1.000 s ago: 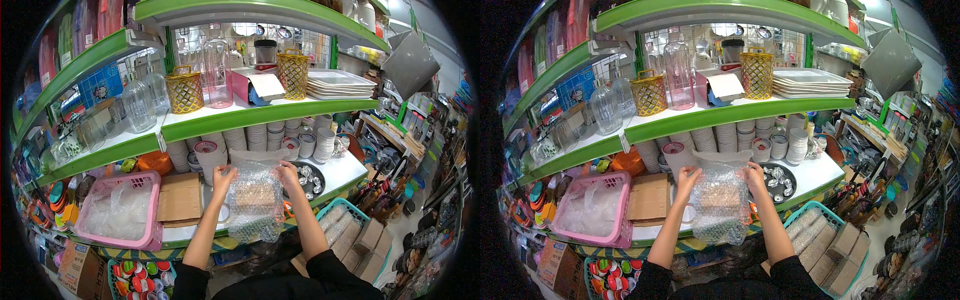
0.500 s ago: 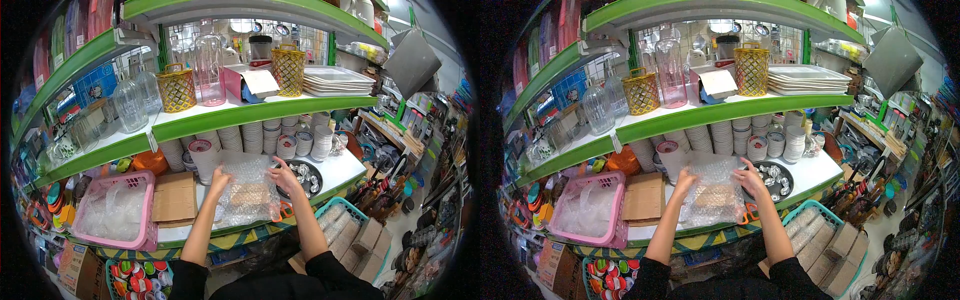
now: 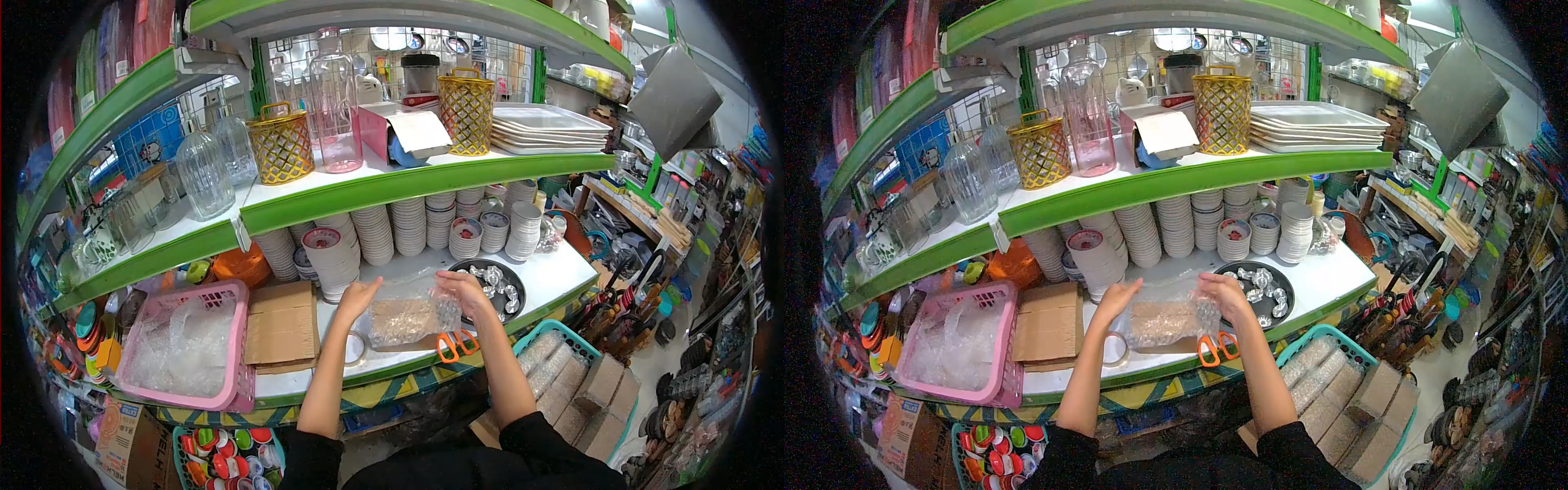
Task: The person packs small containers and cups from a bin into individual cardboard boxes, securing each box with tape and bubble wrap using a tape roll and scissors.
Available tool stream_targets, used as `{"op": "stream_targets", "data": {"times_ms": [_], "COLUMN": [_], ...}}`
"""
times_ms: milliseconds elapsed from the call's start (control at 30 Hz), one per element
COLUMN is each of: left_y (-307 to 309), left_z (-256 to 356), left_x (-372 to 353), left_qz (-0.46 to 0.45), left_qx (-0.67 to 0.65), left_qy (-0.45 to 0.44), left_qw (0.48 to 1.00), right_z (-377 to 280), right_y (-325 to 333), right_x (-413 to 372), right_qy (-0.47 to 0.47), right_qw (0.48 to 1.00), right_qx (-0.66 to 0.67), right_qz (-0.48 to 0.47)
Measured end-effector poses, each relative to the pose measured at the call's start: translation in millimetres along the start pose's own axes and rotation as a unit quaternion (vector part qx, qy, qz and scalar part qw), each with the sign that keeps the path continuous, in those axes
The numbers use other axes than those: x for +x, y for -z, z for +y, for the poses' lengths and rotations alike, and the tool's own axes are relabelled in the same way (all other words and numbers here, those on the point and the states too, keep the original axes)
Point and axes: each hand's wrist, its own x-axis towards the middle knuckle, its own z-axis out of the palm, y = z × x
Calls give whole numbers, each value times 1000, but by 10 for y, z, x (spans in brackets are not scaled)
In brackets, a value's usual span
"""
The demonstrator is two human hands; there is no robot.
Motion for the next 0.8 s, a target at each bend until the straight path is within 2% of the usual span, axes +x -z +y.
{"op": "stream_targets", "data": {"times_ms": [33,133,200,233,300,333,467,533,667,733,767,800], "left_y": [37,67,73,54,-22,-63,-153,-126,-188,-268,-272,-250], "left_z": [110,468,684,740,785,786,691,724,529,289,229,232], "left_x": [-80,-359,-532,-592,-699,-715,-669,-684,-638,-551,-539,-550], "left_qz": [1,-49,-52,-51,-102,-102,-115,-183,-199,-195,-196,-208], "left_qx": [0,-3,101,101,154,180,184,118,166,127,126,80], "left_qy": [2,-26,-152,-152,-254,-277,-274,-170,-147,-171,-171,-150], "left_qw": [1000,998,982,982,949,938,937,961,955,957,957,963], "right_z": [-8,-27,-14,-10,39,74,138,41,173,203,229,281], "right_y": [-4,19,21,16,19,31,59,-93,-10,-3,-7,7], "right_x": [1,30,50,59,93,119,117,-123,-290,-397,-424,-428], "right_qy": [-2,-50,-58,-66,-58,-49,-39,33,79,100,99,151], "right_qw": [1000,992,987,981,978,974,964,981,984,995,995,980], "right_qx": [0,115,147,177,194,211,246,190,156,-15,-15,-129], "right_qz": [-1,-17,-32,-48,-57,-66,-92,-14,25,19,19,-15]}}
